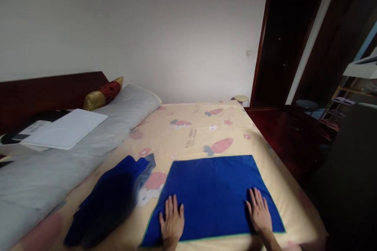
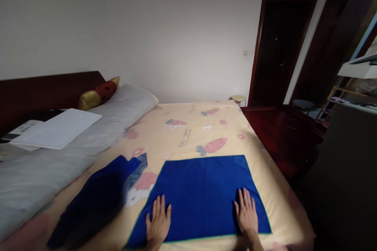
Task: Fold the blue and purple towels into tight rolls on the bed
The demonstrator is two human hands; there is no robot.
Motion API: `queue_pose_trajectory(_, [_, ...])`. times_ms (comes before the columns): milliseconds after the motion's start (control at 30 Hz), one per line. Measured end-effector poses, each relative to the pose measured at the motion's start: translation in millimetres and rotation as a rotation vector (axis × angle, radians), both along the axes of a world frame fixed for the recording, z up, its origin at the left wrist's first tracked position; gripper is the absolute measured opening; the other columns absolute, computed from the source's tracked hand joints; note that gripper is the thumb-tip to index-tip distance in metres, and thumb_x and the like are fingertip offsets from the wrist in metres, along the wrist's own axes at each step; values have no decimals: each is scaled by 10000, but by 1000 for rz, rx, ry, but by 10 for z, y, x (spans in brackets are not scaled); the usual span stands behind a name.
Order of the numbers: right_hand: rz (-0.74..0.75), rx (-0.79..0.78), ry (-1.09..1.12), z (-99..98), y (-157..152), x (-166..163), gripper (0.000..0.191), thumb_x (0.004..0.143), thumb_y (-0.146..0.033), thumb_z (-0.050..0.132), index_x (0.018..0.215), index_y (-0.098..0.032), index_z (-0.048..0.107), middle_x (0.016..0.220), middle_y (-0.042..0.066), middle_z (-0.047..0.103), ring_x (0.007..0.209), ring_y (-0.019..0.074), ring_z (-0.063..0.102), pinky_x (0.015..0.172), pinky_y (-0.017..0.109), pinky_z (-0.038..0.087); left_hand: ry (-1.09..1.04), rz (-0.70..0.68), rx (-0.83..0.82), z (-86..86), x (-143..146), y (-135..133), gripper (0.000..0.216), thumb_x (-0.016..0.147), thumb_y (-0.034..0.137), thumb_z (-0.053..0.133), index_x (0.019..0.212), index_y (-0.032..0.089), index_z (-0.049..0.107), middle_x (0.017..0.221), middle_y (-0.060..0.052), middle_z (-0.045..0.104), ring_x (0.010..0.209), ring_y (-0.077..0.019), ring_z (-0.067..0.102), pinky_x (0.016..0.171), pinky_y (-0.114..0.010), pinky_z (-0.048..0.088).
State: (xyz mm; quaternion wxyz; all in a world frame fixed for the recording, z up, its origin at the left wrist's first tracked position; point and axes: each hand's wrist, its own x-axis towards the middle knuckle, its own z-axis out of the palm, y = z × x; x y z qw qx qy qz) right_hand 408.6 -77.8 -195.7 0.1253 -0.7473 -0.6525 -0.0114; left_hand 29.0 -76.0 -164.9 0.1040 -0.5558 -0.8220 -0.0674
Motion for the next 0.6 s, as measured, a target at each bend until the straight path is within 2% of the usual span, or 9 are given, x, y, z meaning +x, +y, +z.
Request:
queue_pose_trajectory(100, [215, -27, 111, 199, 175, -540, 593, 975, -489, 211, 1473, -183, 309, 1552, 56, 210, 1438, 217, 178, 1167, 432, 178, -13, -279, 12, 75, 498, 184, 534, 943, 290, 210, 1466, 196, 260, 1534, -66, 299, 1419, -201, 278, 1148, -462, 251])
queue_pose_trajectory(200, [388, -73, 197, 301, 318, -1099, 526, 972, -322, 236, 1486, -211, 261, 1554, 21, 185, 1436, 181, 177, 1174, 389, 176, -62, -479, -55, 54, 1005, 306, 552, 913, 200, 250, 1464, 236, 238, 1539, -24, 274, 1424, -193, 261, 1150, -439, 279])
queue_pose_trajectory(267, [466, -94, 231, 300, 409, -1320, 539, 952, -278, 273, 1487, -220, 249, 1552, 15, 183, 1435, 181, 177, 1175, 384, 179, -90, -589, -126, 7, 1173, 368, 563, 907, 194, 274, 1465, 249, 219, 1539, -18, 262, 1419, -195, 272, 1148, -438, 297])
queue_pose_trajectory(300, [498, -102, 242, 283, 457, -1345, 539, 951, -292, 288, 1485, -230, 255, 1550, 13, 188, 1435, 189, 180, 1174, 392, 183, -99, -646, -159, -14, 1170, 399, 557, 916, 217, 281, 1466, 262, 205, 1539, -15, 257, 1415, -195, 280, 1145, -438, 303])
queue_pose_trajectory(367, [519, -109, 242, 220, 557, -1192, 524, 963, -365, 292, 1475, -255, 291, 1546, 12, 211, 1431, 204, 198, 1169, 415, 195, -105, -712, -199, -37, 968, 458, 535, 942, 299, 285, 1467, 307, 184, 1541, 0, 244, 1410, -190, 290, 1139, -443, 312])
queue_pose_trajectory(400, [487, -105, 228, 175, 602, -1017, 524, 965, -410, 289, 1466, -258, 318, 1543, 18, 229, 1428, 212, 211, 1165, 428, 199, -94, -695, -206, -37, 778, 483, 525, 949, 336, 280, 1465, 328, 189, 1543, 8, 238, 1411, -188, 287, 1139, -448, 309])
queue_pose_trajectory(433, [423, -94, 206, 121, 637, -787, 537, 962, -454, 285, 1458, -256, 341, 1540, 27, 246, 1425, 221, 222, 1163, 442, 199, -71, -633, -206, -31, 542, 501, 516, 951, 358, 274, 1461, 341, 206, 1543, 13, 236, 1413, -189, 280, 1140, -457, 300])
queue_pose_trajectory(533, [66, -32, 105, -75, 655, 44, 653, 934, -543, 263, 1448, -155, 371, 1533, 98, 272, 1427, 259, 215, 1158, 481, 187, 54, -234, -200, -5, -267, 498, 518, 935, 349, 280, 1448, 281, 304, 1542, -26, 246, 1424, -204, 249, 1154, -471, 240])
queue_pose_trajectory(600, [-7, -5, 67, -192, 615, 497, 714, 921, -592, 192, 1459, -150, 349, 1535, 90, 277, 1426, 254, 218, 1159, 489, 179, 107, -95, -204, 0, -705, 456, 543, 923, 393, 316, 1446, 247, 330, 1537, -48, 276, 1425, -210, 249, 1159, -460, 221])
